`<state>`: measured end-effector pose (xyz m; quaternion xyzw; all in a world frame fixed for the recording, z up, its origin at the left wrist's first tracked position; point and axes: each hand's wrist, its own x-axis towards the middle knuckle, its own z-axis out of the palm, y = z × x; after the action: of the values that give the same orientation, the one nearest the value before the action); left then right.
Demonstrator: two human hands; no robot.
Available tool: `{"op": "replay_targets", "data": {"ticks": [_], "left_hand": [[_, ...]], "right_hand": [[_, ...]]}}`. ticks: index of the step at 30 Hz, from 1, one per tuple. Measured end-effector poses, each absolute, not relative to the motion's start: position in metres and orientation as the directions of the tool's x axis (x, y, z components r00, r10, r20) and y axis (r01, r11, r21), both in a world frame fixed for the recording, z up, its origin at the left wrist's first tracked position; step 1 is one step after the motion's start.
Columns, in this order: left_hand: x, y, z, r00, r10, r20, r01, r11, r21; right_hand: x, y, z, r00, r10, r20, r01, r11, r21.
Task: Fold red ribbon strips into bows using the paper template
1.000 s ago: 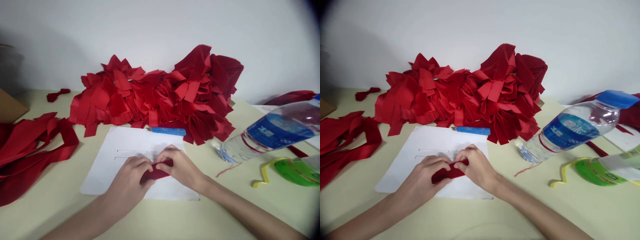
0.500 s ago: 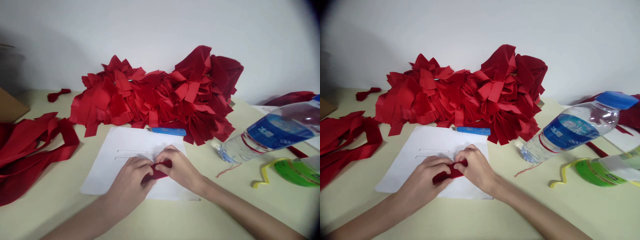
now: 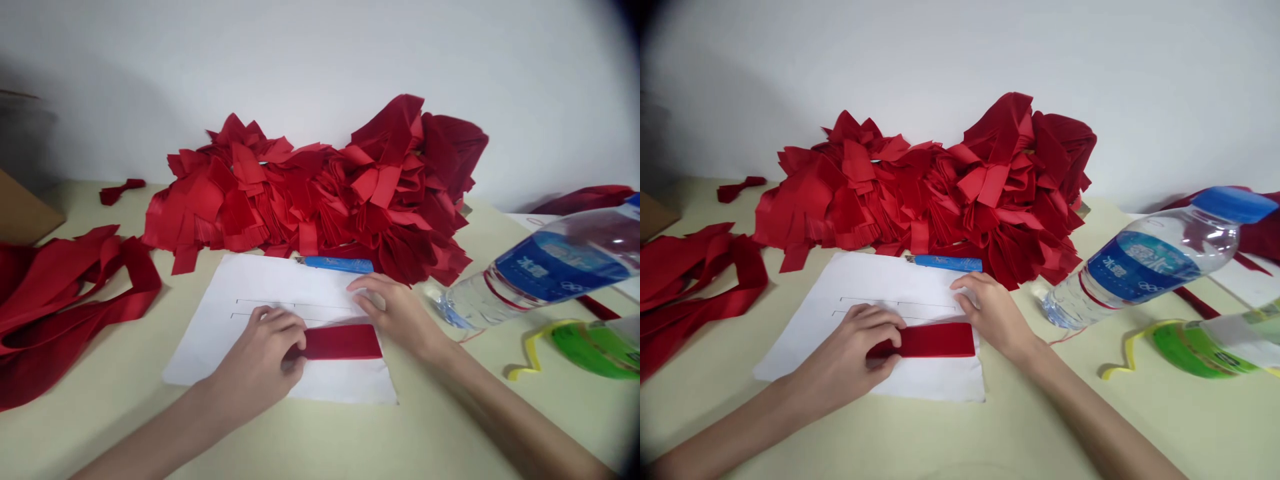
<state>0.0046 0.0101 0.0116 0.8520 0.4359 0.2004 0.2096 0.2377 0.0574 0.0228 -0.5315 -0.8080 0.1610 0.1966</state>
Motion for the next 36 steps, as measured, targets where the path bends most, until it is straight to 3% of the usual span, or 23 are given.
{"op": "replay_targets", "data": {"ticks": [8,15,22,27,31,34,36], "left_hand": [[-0.012,0.016,0.019,0.617,0.784,0.065,0.662,-0.562,0.496],[-0.007,0.014,0.016,0.613,0.786,0.083,0.657,-0.565,0.5],[-0.017,0.022,0.019,0.625,0.778,0.072,0.693,-0.594,0.408],[-0.026,0.026,0.018,0.63,0.775,0.046,0.695,-0.589,0.412],[-0.029,0.025,0.02,0.643,0.763,0.062,0.682,-0.608,0.406],[-0.041,0.029,0.028,0.605,0.787,0.119,0.69,-0.593,0.414],[-0.054,0.032,0.034,0.489,0.855,0.173,0.729,-0.51,0.457]], "right_hand": [[0.244,0.062,0.003,-0.44,0.888,0.134,0.81,0.457,-0.368],[0.244,0.061,0.004,-0.444,0.879,0.173,0.818,0.477,-0.323],[0.246,0.061,0.001,-0.44,0.882,0.166,0.818,0.471,-0.331],[0.244,0.055,0.008,-0.415,0.886,0.209,0.808,0.464,-0.364],[0.233,0.037,0.026,-0.464,0.81,0.359,0.702,0.584,-0.408],[0.223,0.023,0.033,-0.609,0.706,0.361,0.58,0.707,-0.405],[0.217,0.017,0.031,-0.67,0.654,0.351,0.544,0.754,-0.367]]}}
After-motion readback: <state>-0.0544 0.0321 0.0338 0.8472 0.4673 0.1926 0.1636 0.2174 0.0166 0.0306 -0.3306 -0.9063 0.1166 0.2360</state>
